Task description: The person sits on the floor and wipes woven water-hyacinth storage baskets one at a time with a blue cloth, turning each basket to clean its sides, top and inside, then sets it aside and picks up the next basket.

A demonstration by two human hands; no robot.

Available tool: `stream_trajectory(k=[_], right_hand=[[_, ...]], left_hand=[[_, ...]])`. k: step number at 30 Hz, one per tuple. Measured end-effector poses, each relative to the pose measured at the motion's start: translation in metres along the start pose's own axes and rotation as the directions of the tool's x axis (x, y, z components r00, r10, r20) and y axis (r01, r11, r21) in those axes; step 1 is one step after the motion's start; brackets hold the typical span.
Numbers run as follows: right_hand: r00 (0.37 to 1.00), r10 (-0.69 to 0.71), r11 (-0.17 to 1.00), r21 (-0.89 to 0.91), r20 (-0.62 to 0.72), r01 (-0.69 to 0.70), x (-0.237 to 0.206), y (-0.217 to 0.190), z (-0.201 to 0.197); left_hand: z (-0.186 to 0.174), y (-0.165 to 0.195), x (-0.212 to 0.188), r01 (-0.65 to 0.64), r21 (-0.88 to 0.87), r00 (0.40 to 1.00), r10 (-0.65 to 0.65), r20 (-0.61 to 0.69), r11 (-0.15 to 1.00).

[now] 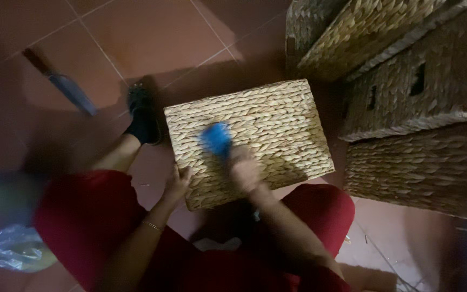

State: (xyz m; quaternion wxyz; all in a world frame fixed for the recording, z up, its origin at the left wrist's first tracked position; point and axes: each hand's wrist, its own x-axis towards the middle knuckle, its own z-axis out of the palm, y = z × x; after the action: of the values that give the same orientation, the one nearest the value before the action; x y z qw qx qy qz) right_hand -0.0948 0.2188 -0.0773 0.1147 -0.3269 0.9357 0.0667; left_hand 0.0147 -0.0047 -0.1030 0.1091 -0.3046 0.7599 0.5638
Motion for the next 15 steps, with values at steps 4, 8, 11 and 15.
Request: stream_trajectory(k=[4, 8, 11, 15], right_hand=[[0.888, -0.221, 0.966, 0.036, -0.402, 0.257, -0.032, -0.054, -0.035], [0.946, -0.144, 0.954, 0.212, -0.291, 0.210, -0.046, -0.042, -0.062], [0.940, -0.186, 0.965, 0.129, -0.286, 0.230, -0.050, -0.031, -0.057], [0.948, -0.121, 0.952, 0.237, -0.294, 0.195, -0.054, -0.017, -0.034]], left_hand=[[0.003, 0.000, 0.001, -0.236, 0.165, 0.961, 0.255, -0.107, 0.958], [0.007, -0.009, 0.006, -0.201, 0.327, 0.967, 0.240, -0.084, 0.923], [0.005, -0.011, 0.011, -0.501, 0.308, 0.850, 0.528, -0.005, 0.809], [0.005, -0.010, 0.011, -0.305, 0.302, 0.948, 0.317, 0.010, 0.903]])
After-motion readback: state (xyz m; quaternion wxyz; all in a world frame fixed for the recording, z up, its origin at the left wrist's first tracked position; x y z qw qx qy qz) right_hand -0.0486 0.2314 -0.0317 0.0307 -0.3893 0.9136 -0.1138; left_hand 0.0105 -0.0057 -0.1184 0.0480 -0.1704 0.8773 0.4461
